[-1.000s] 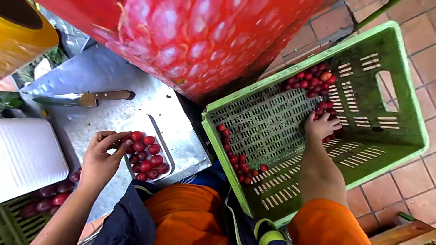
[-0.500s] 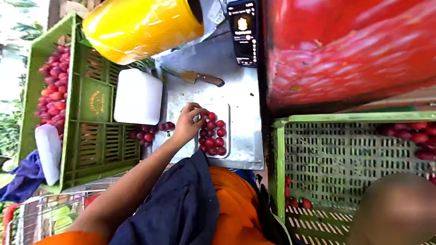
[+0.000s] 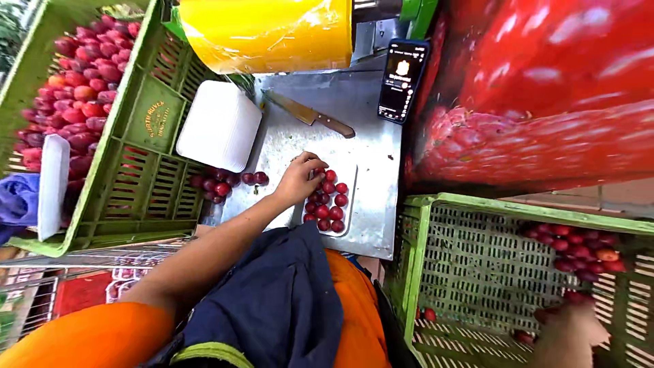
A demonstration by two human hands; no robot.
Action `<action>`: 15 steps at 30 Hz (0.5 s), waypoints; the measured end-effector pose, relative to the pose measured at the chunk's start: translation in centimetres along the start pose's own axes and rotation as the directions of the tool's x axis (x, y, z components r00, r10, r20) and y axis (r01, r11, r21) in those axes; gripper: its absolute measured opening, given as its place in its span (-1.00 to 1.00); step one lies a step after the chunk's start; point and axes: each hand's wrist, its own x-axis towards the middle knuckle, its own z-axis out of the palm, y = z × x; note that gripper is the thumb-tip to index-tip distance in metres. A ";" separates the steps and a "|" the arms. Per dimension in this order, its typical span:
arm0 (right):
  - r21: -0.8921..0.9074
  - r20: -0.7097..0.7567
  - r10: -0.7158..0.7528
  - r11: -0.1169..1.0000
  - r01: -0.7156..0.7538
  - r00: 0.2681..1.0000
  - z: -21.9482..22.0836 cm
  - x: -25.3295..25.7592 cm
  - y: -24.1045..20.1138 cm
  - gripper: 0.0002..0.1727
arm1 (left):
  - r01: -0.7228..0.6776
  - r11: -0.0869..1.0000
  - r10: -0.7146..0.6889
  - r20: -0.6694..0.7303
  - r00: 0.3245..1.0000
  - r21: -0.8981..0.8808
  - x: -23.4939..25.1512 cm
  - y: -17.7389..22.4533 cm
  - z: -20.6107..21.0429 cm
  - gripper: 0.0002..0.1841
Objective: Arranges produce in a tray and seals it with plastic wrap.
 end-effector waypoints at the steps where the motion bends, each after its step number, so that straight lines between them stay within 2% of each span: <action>1: 0.237 0.112 0.018 0.971 -0.045 0.993 -1.1 -2.2 -2.6 -0.52 | -0.016 1.000 0.016 0.005 1.000 -0.003 0.0 -0.3 0.1 -0.75; 2: 0.437 0.275 0.012 0.889 -0.136 0.961 -2.8 -5.3 -5.8 -0.69 | -0.031 1.000 0.031 0.005 1.000 -0.007 -0.1 -0.5 0.2 -0.75; 3: 0.601 0.431 -0.020 0.752 -0.270 0.902 -4.7 -8.0 -8.2 -0.72 | -0.038 0.999 0.038 0.000 0.999 -0.002 -0.1 -0.6 0.3 -0.75; 4: 0.713 0.558 -0.122 0.576 -0.399 0.821 -6.1 -10.1 -9.9 -0.68 | -0.045 0.999 0.045 -0.013 0.999 0.003 -0.2 -0.8 0.4 -0.75; 5: 0.776 0.614 -0.260 0.371 -0.510 0.746 -7.1 -11.5 -10.7 -0.59 | -0.048 0.999 0.048 -0.030 0.998 0.002 -0.2 -0.9 0.5 -0.75; 6: 0.822 0.569 -0.304 0.190 -0.537 0.764 -7.5 -13.9 -12.0 -0.51 | -0.049 0.999 0.048 -0.046 0.998 -0.012 -0.2 -1.0 0.6 -0.75; 7: 0.841 0.518 -0.378 0.063 -0.537 0.767 -7.7 -15.6 -12.3 -0.43 | -0.049 0.998 0.047 -0.060 0.997 -0.030 -0.1 -1.0 0.7 -0.75; 8: 0.852 0.470 -0.425 -0.011 -0.523 0.774 -7.6 -17.2 -12.4 -0.36 | -0.046 0.998 0.043 -0.073 0.996 -0.046 -0.1 -1.0 0.9 -0.76; 10: 0.779 0.421 -0.541 -0.196 -0.596 0.728 -6.6 -20.0 -11.7 -0.35 | -0.031 0.998 0.026 -0.081 0.996 -0.063 -0.4 -1.0 1.2 -0.75; 11: 0.696 0.437 -0.607 -0.240 -0.677 0.664 -5.9 -22.3 -12.0 -0.45 | -0.023 0.997 0.017 -0.082 0.996 -0.074 -0.6 -0.8 1.4 -0.75; 12: 0.596 0.488 -0.659 -0.229 -0.770 0.573 -5.1 -24.7 -12.8 -0.53 | -0.015 0.996 0.008 -0.085 0.996 -0.090 -0.7 -0.6 1.6 -0.74; 15: 0.323 0.681 -0.696 0.007 -0.947 0.227 -1.7 -32.4 -16.6 -0.62 | -0.017 0.992 0.004 -0.107 0.994 -0.122 -0.8 -0.5 1.8 -0.75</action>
